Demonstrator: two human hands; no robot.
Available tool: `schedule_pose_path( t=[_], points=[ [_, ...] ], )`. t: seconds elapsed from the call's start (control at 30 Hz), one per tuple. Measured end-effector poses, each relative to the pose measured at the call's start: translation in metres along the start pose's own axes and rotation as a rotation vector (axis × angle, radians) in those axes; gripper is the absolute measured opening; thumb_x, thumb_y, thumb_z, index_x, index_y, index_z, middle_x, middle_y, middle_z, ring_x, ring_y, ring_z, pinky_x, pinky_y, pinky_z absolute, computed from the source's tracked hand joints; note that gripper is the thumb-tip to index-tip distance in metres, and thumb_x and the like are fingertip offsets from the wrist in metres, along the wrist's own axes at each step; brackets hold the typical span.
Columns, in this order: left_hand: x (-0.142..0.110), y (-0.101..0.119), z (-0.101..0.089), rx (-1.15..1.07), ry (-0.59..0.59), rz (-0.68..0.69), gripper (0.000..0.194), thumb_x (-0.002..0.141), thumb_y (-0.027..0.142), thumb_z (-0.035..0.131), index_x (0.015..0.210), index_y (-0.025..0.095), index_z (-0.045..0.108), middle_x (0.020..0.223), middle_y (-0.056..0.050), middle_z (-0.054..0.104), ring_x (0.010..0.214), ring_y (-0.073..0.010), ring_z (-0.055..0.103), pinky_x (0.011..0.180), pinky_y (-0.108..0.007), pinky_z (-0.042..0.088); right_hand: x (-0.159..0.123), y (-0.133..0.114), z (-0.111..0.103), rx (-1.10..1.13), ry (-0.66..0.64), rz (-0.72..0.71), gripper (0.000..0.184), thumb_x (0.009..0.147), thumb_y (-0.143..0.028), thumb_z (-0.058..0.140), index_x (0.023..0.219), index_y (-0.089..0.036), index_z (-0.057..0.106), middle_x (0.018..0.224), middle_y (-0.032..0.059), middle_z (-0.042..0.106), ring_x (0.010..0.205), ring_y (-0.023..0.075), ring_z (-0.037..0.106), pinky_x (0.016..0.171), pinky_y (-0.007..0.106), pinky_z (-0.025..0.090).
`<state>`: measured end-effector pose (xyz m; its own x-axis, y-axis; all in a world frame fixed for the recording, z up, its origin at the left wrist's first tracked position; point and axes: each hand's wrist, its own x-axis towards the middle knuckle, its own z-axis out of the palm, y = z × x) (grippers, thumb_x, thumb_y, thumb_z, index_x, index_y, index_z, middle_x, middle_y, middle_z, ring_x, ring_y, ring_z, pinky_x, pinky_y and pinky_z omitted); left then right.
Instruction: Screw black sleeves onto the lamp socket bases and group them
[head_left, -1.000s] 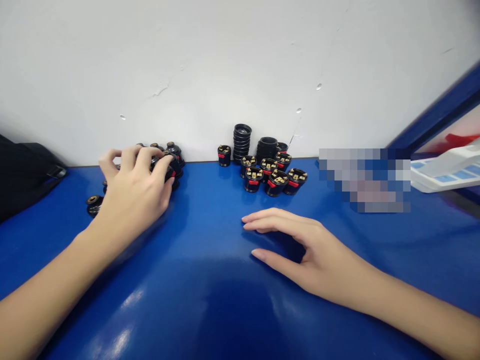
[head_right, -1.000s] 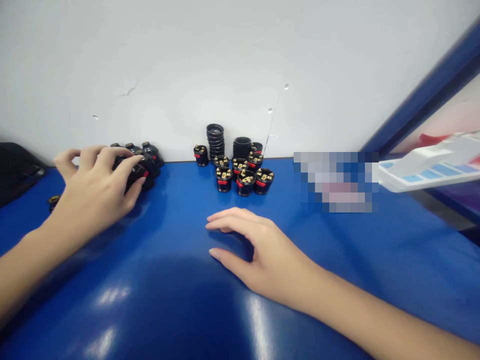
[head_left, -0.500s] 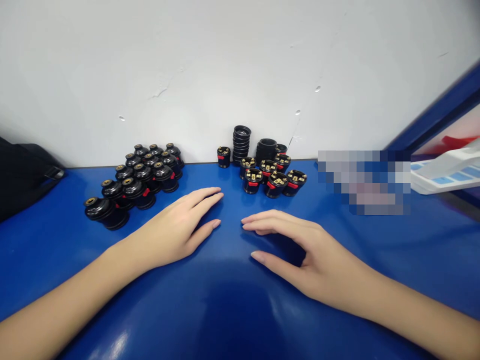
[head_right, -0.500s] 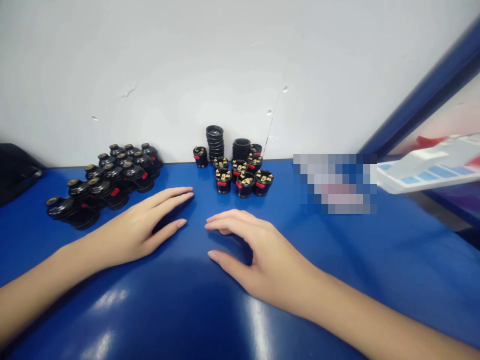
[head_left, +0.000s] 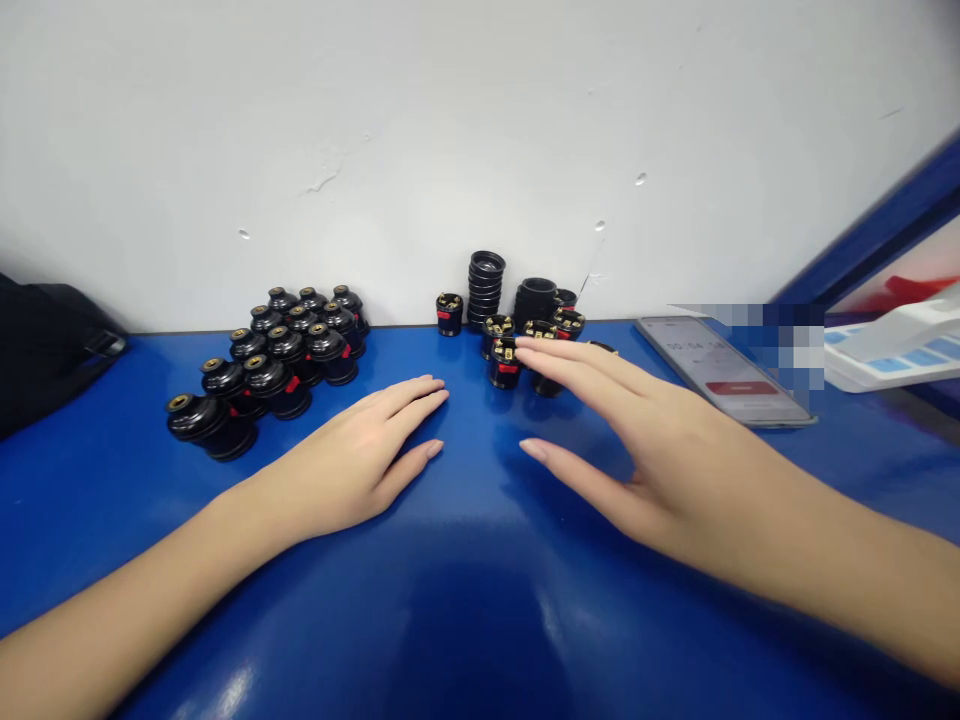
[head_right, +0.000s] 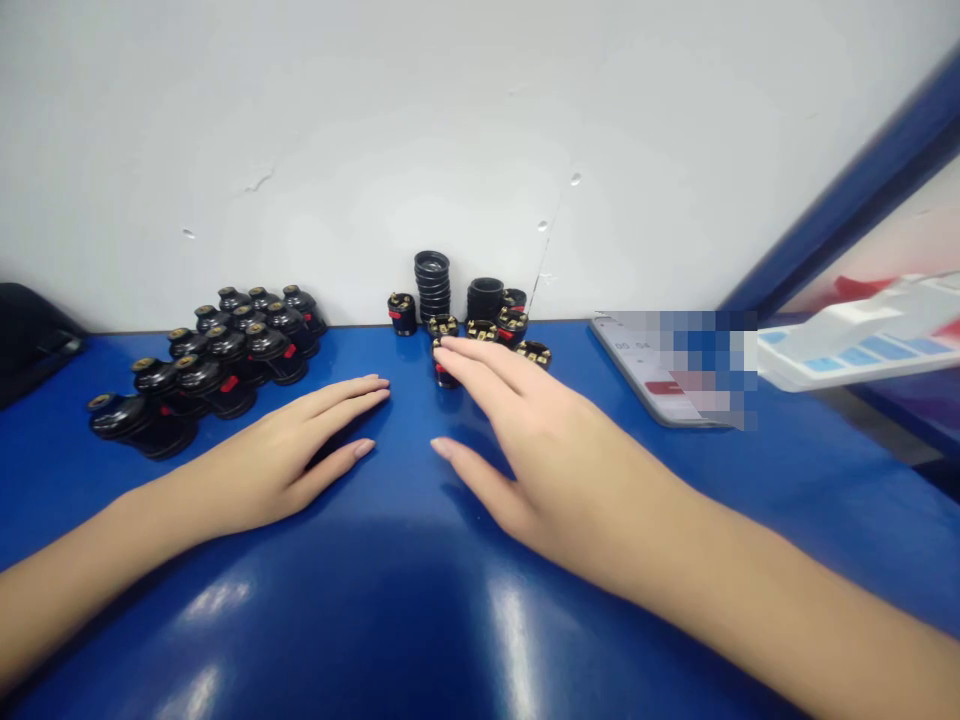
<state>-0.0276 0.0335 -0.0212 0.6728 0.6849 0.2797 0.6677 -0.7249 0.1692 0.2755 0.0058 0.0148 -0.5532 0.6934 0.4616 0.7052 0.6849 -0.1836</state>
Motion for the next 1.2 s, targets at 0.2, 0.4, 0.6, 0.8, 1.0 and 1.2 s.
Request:
schedule_pose_path(
  t=[0.2,0.4,0.6,0.8,1.0,1.2],
  points=[
    [0.0,0.001,0.0,-0.012,0.017,-0.002,0.051,0.115,0.042,0.049,0.159,0.018,0.057,0.168,-0.016,0.056,0.154,-0.0304,0.058,0.129,-0.052,0.051,0.023,0.013,0.018,-0.14,-0.004,-0.108,0.064,0.107,-0.025,0.063,0.166,-0.005,0.048,0.171,0.0285,0.051,0.16,0.0453,0.048,0.131,0.07,0.04],
    [0.001,0.001,-0.001,0.018,-0.006,0.004,0.053,0.116,0.043,0.047,0.16,0.015,0.055,0.169,-0.017,0.055,0.154,-0.0308,0.057,0.128,-0.053,0.051,0.028,0.012,0.027,-0.207,-0.024,-0.176,0.058,0.107,-0.024,0.064,0.158,0.002,0.055,0.161,0.032,0.06,0.154,0.0434,0.056,0.13,0.067,0.043],
    [0.001,0.001,-0.002,0.044,-0.014,0.019,0.056,0.116,0.043,0.045,0.162,0.011,0.052,0.168,-0.021,0.054,0.155,-0.0321,0.057,0.128,-0.054,0.051,0.02,0.0,0.024,-0.098,-0.036,-0.196,0.053,0.107,-0.024,0.062,0.158,-0.006,0.058,0.163,0.025,0.062,0.156,0.0382,0.056,0.13,0.059,0.046],
    [0.001,0.001,-0.002,0.029,0.004,0.031,0.054,0.116,0.042,0.048,0.161,0.013,0.052,0.168,-0.021,0.054,0.154,-0.0322,0.057,0.128,-0.054,0.051,0.014,-0.013,0.024,-0.064,-0.028,-0.274,0.051,0.107,-0.022,0.062,0.155,-0.002,0.059,0.162,0.0259,0.062,0.154,0.0376,0.057,0.13,0.055,0.046],
    [0.002,0.0,-0.002,0.029,0.003,0.056,0.053,0.116,0.042,0.048,0.158,0.011,0.056,0.166,-0.021,0.056,0.152,-0.033,0.059,0.127,-0.053,0.053,0.012,-0.02,0.023,-0.036,-0.002,-0.329,0.048,0.108,-0.022,0.062,0.15,0.003,0.062,0.158,0.0261,0.066,0.149,0.0379,0.063,0.129,0.052,0.049],
    [0.001,0.0,-0.002,0.029,-0.024,0.027,0.054,0.116,0.044,0.047,0.16,0.013,0.056,0.169,-0.02,0.054,0.155,-0.0339,0.056,0.129,-0.053,0.05,0.032,-0.006,0.018,0.027,0.046,-0.239,0.041,0.114,-0.027,0.054,0.147,-0.005,0.066,0.151,0.0238,0.072,0.142,0.0344,0.07,0.12,0.053,0.058]
  ],
)
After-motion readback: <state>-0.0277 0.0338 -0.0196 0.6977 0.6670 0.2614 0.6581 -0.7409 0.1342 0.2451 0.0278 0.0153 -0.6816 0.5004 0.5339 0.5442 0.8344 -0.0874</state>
